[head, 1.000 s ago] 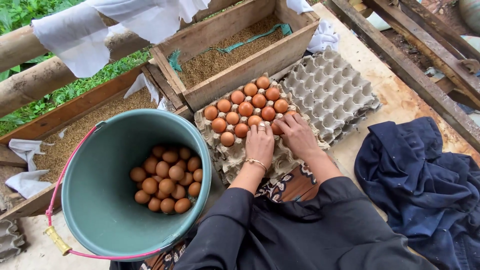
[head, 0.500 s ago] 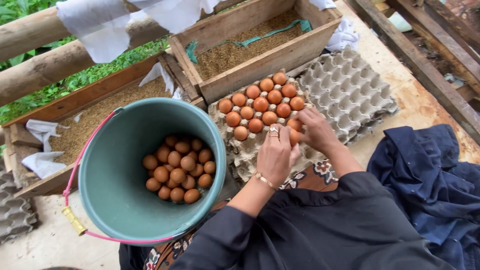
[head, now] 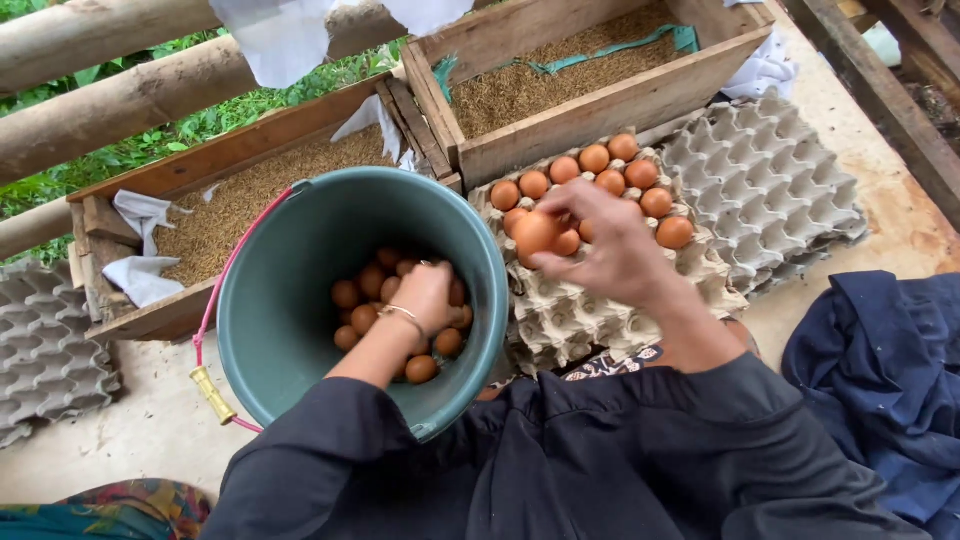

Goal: Transferring brown eggs from a cardboard tray into a green plastic bucket.

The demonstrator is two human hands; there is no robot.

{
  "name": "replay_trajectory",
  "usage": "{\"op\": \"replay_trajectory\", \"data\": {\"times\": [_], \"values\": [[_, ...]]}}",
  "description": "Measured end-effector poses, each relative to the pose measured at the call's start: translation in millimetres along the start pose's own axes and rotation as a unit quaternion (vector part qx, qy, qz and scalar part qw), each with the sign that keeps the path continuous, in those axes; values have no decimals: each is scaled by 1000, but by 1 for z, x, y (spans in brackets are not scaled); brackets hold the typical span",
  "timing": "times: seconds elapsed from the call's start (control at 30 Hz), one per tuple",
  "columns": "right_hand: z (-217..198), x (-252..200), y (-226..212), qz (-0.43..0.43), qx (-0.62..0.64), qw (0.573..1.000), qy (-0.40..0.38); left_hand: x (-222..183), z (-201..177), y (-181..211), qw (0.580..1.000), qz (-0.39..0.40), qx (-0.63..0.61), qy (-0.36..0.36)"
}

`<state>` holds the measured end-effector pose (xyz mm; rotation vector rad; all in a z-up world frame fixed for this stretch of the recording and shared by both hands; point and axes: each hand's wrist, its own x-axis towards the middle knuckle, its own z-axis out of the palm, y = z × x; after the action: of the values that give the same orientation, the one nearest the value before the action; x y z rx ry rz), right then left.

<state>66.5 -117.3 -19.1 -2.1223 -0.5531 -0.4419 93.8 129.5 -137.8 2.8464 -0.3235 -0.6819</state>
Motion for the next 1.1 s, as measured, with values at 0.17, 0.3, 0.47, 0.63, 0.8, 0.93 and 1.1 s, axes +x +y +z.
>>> {"op": "replay_trajectory", "data": {"times": [0.17,0.3,0.47,0.63,0.8,0.93,1.1], "values": [[59,30,-39,-35,54,990,-124,-1,40,-6,998,3,46,-37],[129,48,-10,-13,-34,965,-261,-26,13,16,778,-253,-575,-26],[218,59,29,24,-213,889,-404,33,104,-22,985,47,163,-14],[288,43,79,84,-242,840,-477,35,93,-24,999,-35,33,-26],[311,39,97,140,-245,833,-476,31,88,-34,992,-80,88,-33],[325,34,106,205,-245,819,-476,15,31,-29,982,-174,-12,-77],[329,27,93,268,-242,801,-478,4,-23,-36,976,-193,-1,-97]]}}
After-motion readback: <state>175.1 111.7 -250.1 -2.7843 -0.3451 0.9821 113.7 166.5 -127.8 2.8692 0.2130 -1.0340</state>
